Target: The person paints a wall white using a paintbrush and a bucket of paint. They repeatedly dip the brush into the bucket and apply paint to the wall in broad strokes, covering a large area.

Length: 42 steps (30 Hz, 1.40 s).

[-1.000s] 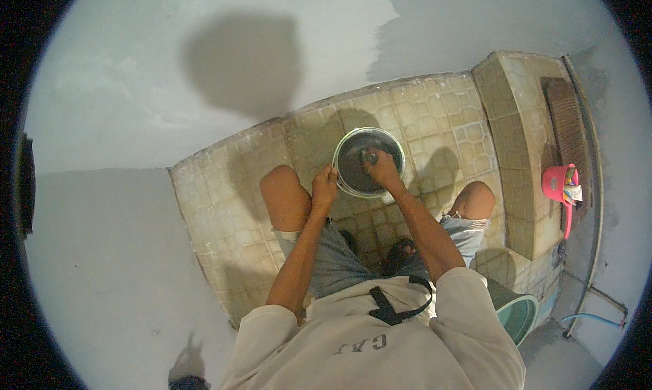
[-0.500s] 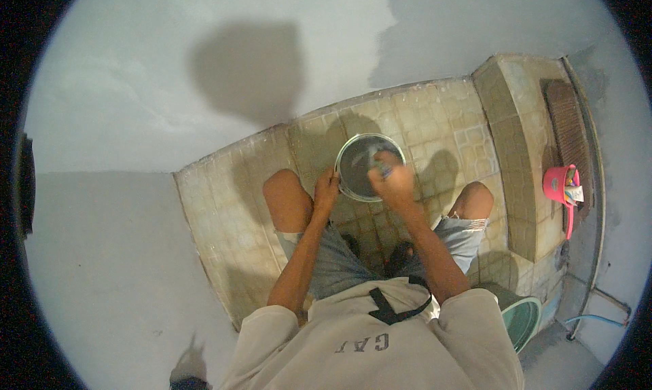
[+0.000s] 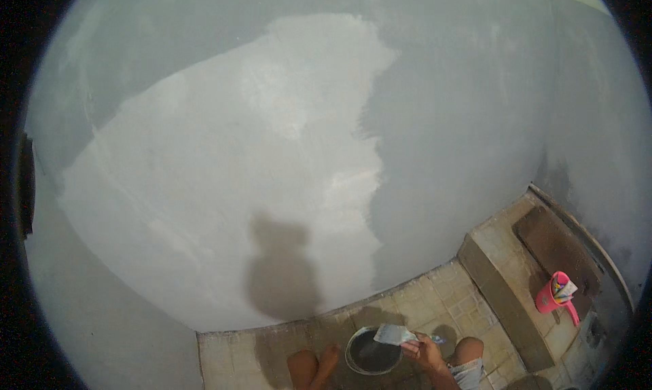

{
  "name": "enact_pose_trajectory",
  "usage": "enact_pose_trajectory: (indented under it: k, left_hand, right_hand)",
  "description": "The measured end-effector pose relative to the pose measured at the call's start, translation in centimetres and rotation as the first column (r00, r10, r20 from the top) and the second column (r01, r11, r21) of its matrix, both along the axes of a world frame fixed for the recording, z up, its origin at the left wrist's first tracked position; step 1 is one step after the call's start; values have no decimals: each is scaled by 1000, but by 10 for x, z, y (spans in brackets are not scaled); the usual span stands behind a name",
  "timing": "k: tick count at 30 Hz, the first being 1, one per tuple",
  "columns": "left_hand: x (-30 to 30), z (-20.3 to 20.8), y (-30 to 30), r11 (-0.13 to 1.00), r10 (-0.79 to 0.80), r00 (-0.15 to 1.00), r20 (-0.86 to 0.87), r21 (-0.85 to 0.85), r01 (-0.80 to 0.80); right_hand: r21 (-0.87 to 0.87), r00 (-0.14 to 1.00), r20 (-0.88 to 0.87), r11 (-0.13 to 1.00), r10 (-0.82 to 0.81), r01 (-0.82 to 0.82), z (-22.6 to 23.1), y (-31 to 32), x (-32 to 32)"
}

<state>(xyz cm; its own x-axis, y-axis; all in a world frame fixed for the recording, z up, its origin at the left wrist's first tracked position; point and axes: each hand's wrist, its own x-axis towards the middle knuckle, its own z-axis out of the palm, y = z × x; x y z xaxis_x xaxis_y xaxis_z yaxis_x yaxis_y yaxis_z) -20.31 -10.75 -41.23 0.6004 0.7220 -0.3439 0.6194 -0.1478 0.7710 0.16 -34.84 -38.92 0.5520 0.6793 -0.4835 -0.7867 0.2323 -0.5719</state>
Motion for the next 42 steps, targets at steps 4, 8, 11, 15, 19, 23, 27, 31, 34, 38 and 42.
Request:
enact_pose_trajectory:
  k: [4, 8, 11, 15, 19, 23, 27, 31, 34, 38, 42]
  left_hand:
    - [0, -61, -8, 967, -253, 961, -115, -26, 252]
    - [-11, -68, -30, 988, 42, 995, 94, -153, -27]
    - [-13, -69, -24, 989, 147, 986, -74, -6, -148]
    - [16, -1, -52, 967, 154, 988, 32, 200, -157]
    - [41, 10, -64, 634, 433, 880, 196, -760, -143]
    - [51, -2, -41, 616, 400, 835, 377, -786, 60]
    - [64, 100, -80, 648, 428, 832, 354, -762, -9]
    - [38, 222, -79, 702, 400, 864, 305, -708, -76]
    - [15, 295, -99, 696, 449, 863, 233, -696, -174]
    - [9, 353, -114, 722, 484, 819, 309, -670, -174]
    - [-17, 373, -119, 723, 495, 826, 269, -655, -220]
  right_hand:
    - [279, 995, -99, 959, -22, 49, -17, -3, 17]
    - [277, 991, -57, 951, -124, 135, 39, 36, 31]
    - [405, 990, -97, 905, -101, 132, 89, 65, 26]
    - [506, 990, -143, 859, -14, 85, 110, 60, 36]
    - [506, 985, -171, 854, -38, 121, 174, 69, 20]
    - [476, 962, 218, 878, -166, 44, 312, 103, 11]
    - [341, 620, 728, 939, -294, 46, 429, 116, 13]
    - [303, 163, 938, 952, -304, 36, 522, 151, 13]
    - [251, 32, 968, 968, -250, -9, 573, 149, 11]
    - [212, 28, 977, 977, -211, -24, 595, 151, 15]
    - [170, -37, 985, 985, -170, 20, 586, 147, 8]
